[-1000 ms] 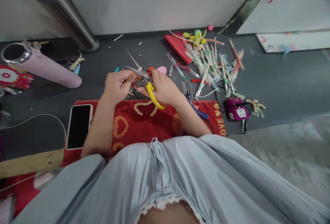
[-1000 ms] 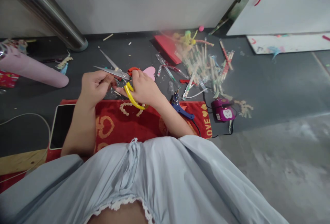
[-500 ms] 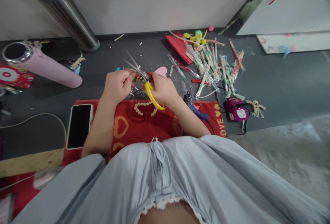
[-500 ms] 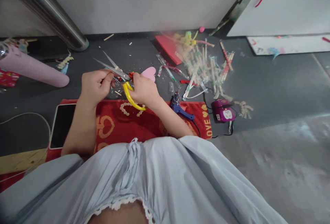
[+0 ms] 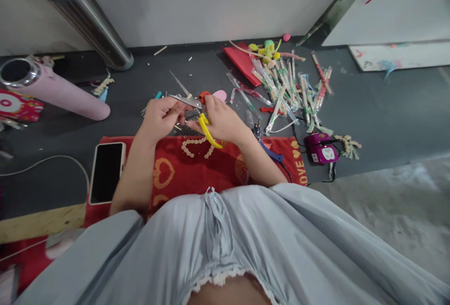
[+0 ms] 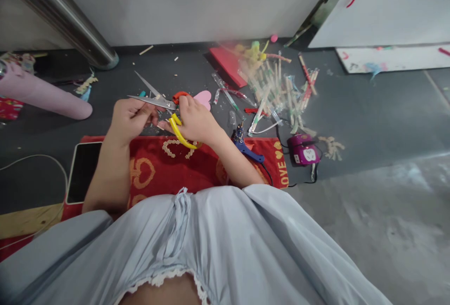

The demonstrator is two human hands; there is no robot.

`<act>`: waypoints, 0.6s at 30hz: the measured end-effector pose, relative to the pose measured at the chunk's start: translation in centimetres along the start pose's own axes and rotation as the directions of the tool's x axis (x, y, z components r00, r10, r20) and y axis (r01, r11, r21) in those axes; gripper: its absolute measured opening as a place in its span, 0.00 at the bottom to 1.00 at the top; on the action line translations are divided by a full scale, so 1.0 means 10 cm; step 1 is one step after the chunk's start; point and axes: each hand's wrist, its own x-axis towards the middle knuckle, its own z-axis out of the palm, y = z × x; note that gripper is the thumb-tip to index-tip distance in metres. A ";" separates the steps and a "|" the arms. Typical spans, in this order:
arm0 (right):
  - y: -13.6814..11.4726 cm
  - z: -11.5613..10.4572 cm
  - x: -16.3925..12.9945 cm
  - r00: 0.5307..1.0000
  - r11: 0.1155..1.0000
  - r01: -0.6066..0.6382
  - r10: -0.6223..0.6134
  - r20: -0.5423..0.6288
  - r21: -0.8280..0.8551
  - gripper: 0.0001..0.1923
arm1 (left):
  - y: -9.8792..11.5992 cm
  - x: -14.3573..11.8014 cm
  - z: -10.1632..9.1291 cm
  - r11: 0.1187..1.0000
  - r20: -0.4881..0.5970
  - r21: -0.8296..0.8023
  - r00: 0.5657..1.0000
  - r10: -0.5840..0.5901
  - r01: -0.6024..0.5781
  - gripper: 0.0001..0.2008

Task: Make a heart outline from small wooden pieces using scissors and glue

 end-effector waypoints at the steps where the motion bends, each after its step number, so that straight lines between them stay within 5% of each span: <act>1: 0.00 -0.01 -0.01 1.000 1.000 0.003 -0.003 0.001 0.002 0.41 | -0.01 0.00 0.00 0.999 0.011 -0.039 1.000 -0.012 0.012 0.25; 18: -0.17 -0.10 0.02 0.983 0.985 -0.166 0.169 0.069 -0.046 0.38 | -0.07 0.02 0.00 0.976 0.028 -0.186 0.994 -0.107 0.110 0.22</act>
